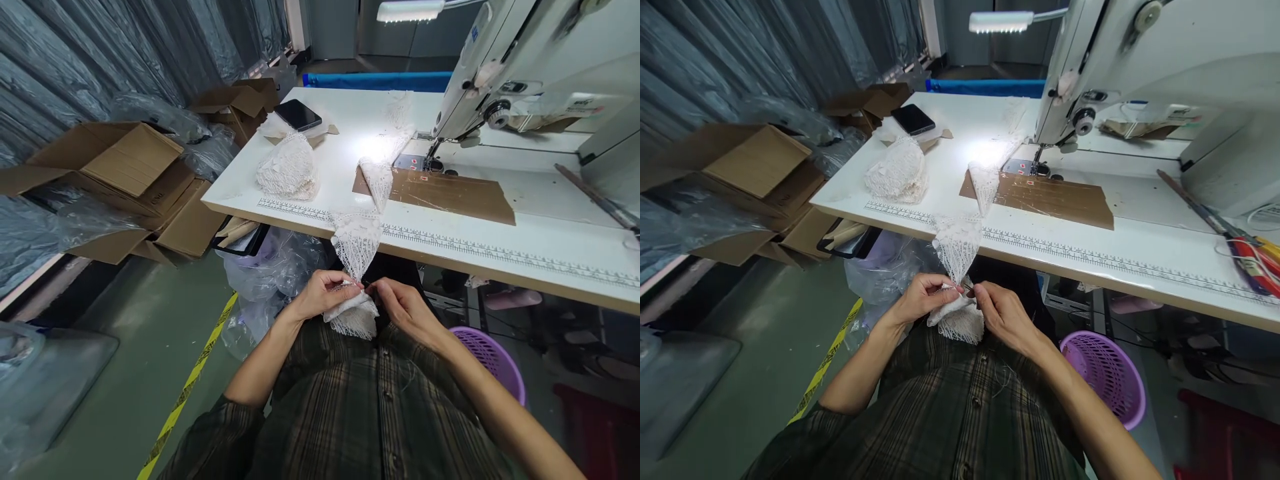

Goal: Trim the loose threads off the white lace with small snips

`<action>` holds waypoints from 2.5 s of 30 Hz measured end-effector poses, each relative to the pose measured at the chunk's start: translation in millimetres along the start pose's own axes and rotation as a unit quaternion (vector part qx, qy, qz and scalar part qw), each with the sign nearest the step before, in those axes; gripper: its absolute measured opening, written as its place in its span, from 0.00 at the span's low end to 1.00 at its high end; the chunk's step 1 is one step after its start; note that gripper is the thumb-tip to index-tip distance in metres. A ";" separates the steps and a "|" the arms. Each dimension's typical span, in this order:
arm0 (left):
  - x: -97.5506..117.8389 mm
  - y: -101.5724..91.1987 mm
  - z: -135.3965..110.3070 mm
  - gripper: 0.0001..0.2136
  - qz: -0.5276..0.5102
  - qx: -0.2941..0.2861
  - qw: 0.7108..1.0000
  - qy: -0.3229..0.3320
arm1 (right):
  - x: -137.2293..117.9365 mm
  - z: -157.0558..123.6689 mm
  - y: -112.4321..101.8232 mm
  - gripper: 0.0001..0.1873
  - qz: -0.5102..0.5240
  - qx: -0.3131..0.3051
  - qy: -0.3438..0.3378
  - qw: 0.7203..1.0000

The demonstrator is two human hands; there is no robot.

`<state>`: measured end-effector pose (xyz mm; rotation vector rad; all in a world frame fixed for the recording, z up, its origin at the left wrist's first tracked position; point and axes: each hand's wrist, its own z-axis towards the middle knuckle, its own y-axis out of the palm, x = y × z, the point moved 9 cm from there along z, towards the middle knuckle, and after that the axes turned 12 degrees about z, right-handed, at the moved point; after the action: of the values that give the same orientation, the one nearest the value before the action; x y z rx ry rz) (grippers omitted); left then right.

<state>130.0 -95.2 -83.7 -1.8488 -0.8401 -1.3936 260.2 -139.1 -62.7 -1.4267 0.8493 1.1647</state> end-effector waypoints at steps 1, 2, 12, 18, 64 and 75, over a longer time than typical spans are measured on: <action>2.1 -1.2 -1.0 0.14 0.009 0.001 1.000 0.006 | -0.2 2.7 1.6 0.23 -0.021 -0.006 -0.005 1.000; 4.0 -2.2 -1.8 0.14 0.018 0.001 1.000 0.012 | -0.9 5.1 3.9 0.23 -0.040 -0.013 -0.010 0.999; 10.0 -5.3 -3.1 0.14 0.080 0.008 0.996 0.049 | -12.4 17.6 12.0 0.26 -0.091 -0.029 -0.064 0.993; 7.8 -4.1 -2.6 0.14 0.052 0.009 0.998 0.038 | -3.8 20.6 14.0 0.27 -0.023 -0.029 -0.010 0.999; 9.6 -1.6 23.3 0.26 -0.066 -0.054 0.996 -0.003 | -15.9 -24.9 43.0 0.07 -0.009 -0.179 -0.041 0.983; 18.8 -6.7 16.6 0.14 0.006 -0.002 1.000 0.021 | -4.4 19.3 -3.7 0.25 -0.062 -0.013 -0.033 0.997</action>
<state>137.8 -76.0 -68.1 -1.8185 -0.8042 -1.4217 258.4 -119.9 -56.8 -1.4346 0.6927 1.1263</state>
